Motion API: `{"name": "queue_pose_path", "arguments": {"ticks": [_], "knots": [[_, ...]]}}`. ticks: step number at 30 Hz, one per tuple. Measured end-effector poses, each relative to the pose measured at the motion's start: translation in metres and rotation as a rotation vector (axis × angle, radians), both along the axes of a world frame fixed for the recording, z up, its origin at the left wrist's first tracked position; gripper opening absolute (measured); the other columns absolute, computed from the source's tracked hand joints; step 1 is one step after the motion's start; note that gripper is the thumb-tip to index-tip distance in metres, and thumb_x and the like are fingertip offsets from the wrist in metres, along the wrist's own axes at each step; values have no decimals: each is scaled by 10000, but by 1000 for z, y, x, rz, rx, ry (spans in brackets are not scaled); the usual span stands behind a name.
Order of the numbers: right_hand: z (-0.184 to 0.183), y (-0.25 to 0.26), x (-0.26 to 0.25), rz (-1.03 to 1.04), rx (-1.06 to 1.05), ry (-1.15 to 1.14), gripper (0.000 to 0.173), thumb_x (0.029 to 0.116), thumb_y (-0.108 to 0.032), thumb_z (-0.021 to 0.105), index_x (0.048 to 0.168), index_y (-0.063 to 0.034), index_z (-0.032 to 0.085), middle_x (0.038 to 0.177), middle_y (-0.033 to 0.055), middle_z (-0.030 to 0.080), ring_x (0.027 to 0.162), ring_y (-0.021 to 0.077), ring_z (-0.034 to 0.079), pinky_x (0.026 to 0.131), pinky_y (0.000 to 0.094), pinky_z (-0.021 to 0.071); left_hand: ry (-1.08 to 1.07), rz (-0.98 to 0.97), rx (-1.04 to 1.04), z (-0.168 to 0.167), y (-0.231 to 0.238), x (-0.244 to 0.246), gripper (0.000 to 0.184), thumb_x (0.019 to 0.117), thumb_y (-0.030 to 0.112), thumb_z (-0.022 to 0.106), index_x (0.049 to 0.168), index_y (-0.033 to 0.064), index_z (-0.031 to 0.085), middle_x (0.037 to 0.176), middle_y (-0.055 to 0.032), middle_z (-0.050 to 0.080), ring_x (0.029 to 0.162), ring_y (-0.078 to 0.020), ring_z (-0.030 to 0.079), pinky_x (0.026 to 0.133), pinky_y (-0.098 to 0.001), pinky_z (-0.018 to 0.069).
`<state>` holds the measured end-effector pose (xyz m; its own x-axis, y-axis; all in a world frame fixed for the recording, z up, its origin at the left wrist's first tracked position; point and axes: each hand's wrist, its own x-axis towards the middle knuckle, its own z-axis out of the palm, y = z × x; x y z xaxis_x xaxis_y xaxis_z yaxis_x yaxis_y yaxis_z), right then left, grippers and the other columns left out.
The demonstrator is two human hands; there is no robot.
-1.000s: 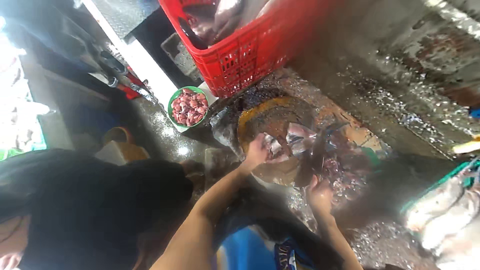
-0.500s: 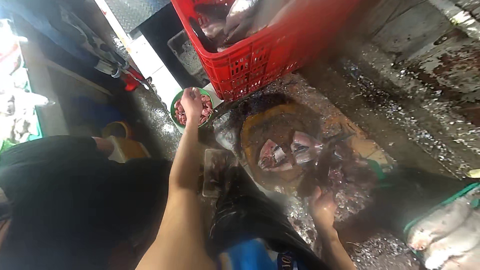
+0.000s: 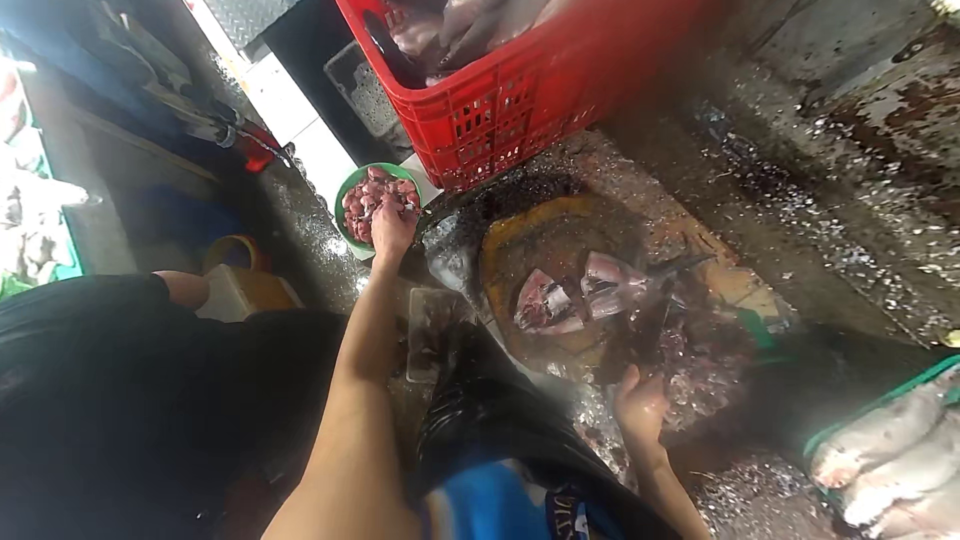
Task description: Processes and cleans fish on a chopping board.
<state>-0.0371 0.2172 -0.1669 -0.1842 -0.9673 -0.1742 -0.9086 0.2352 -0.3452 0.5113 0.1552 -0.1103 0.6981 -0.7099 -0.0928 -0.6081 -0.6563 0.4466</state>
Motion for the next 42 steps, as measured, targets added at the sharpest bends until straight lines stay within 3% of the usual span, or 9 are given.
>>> {"name": "queue_pose_path", "arguments": {"ticks": [9, 14, 16, 20, 26, 31, 35, 38, 42], "knots": [[3, 1, -1, -3, 0, -17, 640, 1087, -420, 429, 1433, 115, 494, 1113, 339, 700, 1028, 499, 707, 929, 618, 543, -46, 55, -59, -3, 10, -4, 251, 938, 327, 711, 994, 88, 764, 1057, -158, 748, 1084, -370, 691, 962, -632, 512], [8, -1, -1, -4, 81, -23, 651, 1084, -427, 429, 1469, 96, 468, 1141, 327, 699, 1067, 487, 698, 956, 612, 535, -226, 3, -188, 6, 2, -51, 354, 980, 292, 642, 1257, 77, 689, 1277, -177, 672, 1263, -356, 599, 1067, -542, 479], [14, -2, 1, -7, 95, -35, 646, 1083, -418, 432, 1474, 96, 462, 1141, 317, 702, 1063, 475, 703, 954, 599, 541, -70, -187, -288, 13, -5, -111, 344, 990, 307, 651, 1215, 50, 698, 1208, -163, 692, 1149, -301, 660, 1000, -481, 540], [18, -6, 1, 5, 115, -28, 622, 1082, -422, 417, 1445, 77, 501, 1079, 257, 735, 1006, 411, 734, 914, 553, 571, 362, -641, 152, -7, -21, -215, 613, 934, 424, 719, 1405, 57, 580, 1323, -180, 661, 1189, -331, 667, 1017, -557, 542], [18, -8, -3, -8, 176, -74, 599, 1081, -451, 391, 1405, 31, 538, 1039, 227, 740, 996, 387, 735, 907, 556, 572, 401, -547, 311, -29, -21, -242, 377, 903, 346, 735, 1176, 89, 705, 1109, -159, 728, 1044, -345, 707, 907, -609, 566], [15, -10, -6, 2, 182, -82, 607, 1079, -462, 388, 1402, 33, 524, 1038, 250, 729, 1012, 415, 724, 921, 575, 563, 209, -557, 247, -28, -16, -240, 714, 847, 430, 795, 1456, 162, 535, 1488, -257, 462, 1280, -428, 566, 953, -584, 559], [15, -8, -6, -14, 199, -76, 605, 1080, -476, 385, 1403, 16, 523, 1027, 243, 729, 1001, 420, 725, 900, 589, 565, 67, -826, 259, -41, -31, -238, 522, 842, 470, 782, 1296, 246, 654, 1516, -211, 403, 1384, -421, 446, 922, -552, 574], [16, -9, -6, -15, 209, -55, 627, 1081, -492, 372, 1403, 24, 523, 1020, 250, 728, 995, 422, 727, 893, 591, 568, 8, -846, 275, -42, -11, -237, 551, 843, 515, 760, 1235, 137, 678, 1481, -224, 441, 1402, -433, 406, 1030, -563, 502], [45, -17, 2, -15, 268, -66, 664, 1074, -571, 354, 1365, -11, 563, 1010, 260, 715, 971, 443, 718, 855, 635, 560, 165, -631, 175, -27, 60, -252, 513, 882, 408, 785, 1189, 34, 615, 1263, -229, 609, 1154, -418, 628, 875, -610, 569]]}}
